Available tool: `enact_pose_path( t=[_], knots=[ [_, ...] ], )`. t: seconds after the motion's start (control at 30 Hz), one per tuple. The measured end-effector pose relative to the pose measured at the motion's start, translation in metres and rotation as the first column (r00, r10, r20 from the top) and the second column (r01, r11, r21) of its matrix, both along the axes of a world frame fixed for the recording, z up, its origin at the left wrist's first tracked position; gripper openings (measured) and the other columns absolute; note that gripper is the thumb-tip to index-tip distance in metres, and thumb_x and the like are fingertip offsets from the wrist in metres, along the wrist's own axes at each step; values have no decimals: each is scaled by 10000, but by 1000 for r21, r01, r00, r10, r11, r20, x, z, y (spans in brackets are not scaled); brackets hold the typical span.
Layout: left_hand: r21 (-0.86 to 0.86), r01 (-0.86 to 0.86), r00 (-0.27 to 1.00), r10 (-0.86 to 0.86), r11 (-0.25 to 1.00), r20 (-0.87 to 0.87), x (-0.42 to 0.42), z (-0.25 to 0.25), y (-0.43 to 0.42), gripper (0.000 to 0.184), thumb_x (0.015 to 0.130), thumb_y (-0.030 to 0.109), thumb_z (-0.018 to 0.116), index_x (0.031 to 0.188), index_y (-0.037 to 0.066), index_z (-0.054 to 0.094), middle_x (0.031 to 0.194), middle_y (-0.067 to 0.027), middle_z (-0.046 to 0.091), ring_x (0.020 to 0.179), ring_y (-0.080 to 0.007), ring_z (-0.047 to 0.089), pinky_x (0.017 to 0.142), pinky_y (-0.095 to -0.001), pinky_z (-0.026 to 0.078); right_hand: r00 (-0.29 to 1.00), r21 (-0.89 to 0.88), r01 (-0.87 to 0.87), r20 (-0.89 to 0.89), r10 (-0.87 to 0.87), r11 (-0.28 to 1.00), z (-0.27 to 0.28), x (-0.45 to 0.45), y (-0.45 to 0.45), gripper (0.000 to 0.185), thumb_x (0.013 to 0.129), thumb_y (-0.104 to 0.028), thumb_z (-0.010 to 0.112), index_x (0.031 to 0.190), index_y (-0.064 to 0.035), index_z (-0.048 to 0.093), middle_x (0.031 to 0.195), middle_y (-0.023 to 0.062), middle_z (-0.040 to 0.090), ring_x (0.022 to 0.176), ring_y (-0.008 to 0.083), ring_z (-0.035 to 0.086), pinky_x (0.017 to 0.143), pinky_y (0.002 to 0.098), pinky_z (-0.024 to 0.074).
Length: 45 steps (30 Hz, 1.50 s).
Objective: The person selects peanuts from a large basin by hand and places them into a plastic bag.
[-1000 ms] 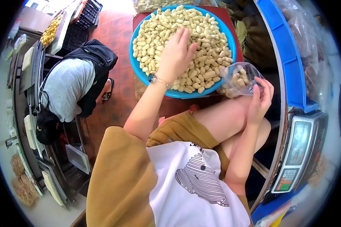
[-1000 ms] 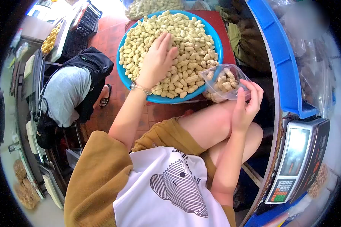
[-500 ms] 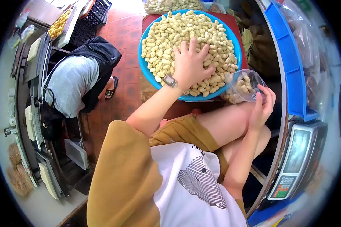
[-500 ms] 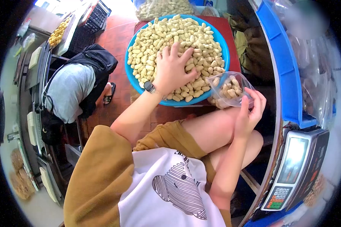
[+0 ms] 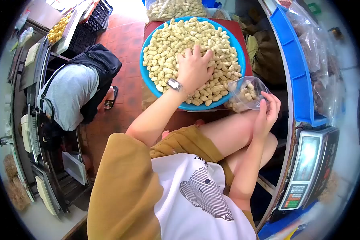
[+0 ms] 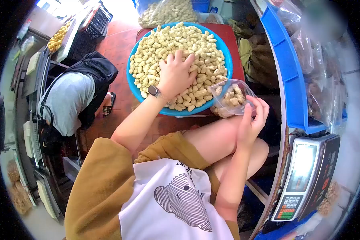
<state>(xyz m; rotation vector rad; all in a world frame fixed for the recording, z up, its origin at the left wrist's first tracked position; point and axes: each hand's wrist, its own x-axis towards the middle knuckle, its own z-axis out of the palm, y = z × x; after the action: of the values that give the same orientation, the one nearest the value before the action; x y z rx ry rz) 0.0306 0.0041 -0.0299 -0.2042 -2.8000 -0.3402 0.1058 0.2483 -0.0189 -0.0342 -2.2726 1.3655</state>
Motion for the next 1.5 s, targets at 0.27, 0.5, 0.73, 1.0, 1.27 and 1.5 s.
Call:
enact_pose_path(
  t=[0.27,0.5,0.73,1.0,1.27,1.5],
  knots=[
    [228,141,990,-133,964,-48,-19,-4,-17,360,791,263,698,1120,147,610,1081,-133,530,947,-313,586,734,-441,507,1000,12,7,23,-7,1000,4,2,-2,174,896,-99,598,1045,-56,677,1085,49,525,947,164,506,817,271,407],
    [94,206,978,-204,974,-34,-28,-2,-24,276,788,259,690,1028,132,643,1016,-82,563,895,-274,624,677,-397,536,998,70,-7,55,3,998,12,6,-7,184,870,-105,618,1039,-48,666,1103,79,528,1012,211,533,873,304,425],
    [118,161,986,-155,980,-52,-14,0,-14,337,772,288,696,1059,128,624,1087,-106,538,1003,-290,570,747,-402,535,988,239,-154,16,155,959,20,9,-17,220,831,-114,621,1036,-40,652,1096,135,543,1025,298,554,882,366,461],
    [223,166,984,-175,961,23,-32,5,-21,276,829,281,665,982,66,585,974,-131,564,850,-336,622,692,-449,512,987,205,-149,-27,157,967,19,9,-14,202,840,-86,602,1026,-36,662,1097,136,551,977,280,572,834,352,479],
    [792,-87,996,66,605,60,-48,-5,-24,394,888,214,589,1192,-37,589,880,-121,631,797,-225,627,701,-362,496,987,153,-142,-53,152,978,20,9,-11,229,836,-89,606,1054,-32,651,1100,134,557,997,289,571,863,357,472],
    [813,-339,886,-451,-473,107,-22,66,14,145,906,251,497,823,133,500,778,-27,526,584,-122,481,425,-236,384,985,127,-131,-94,143,983,20,6,-10,392,759,-77,660,1146,-33,618,1153,147,571,1063,324,575,906,384,473]
  ],
)
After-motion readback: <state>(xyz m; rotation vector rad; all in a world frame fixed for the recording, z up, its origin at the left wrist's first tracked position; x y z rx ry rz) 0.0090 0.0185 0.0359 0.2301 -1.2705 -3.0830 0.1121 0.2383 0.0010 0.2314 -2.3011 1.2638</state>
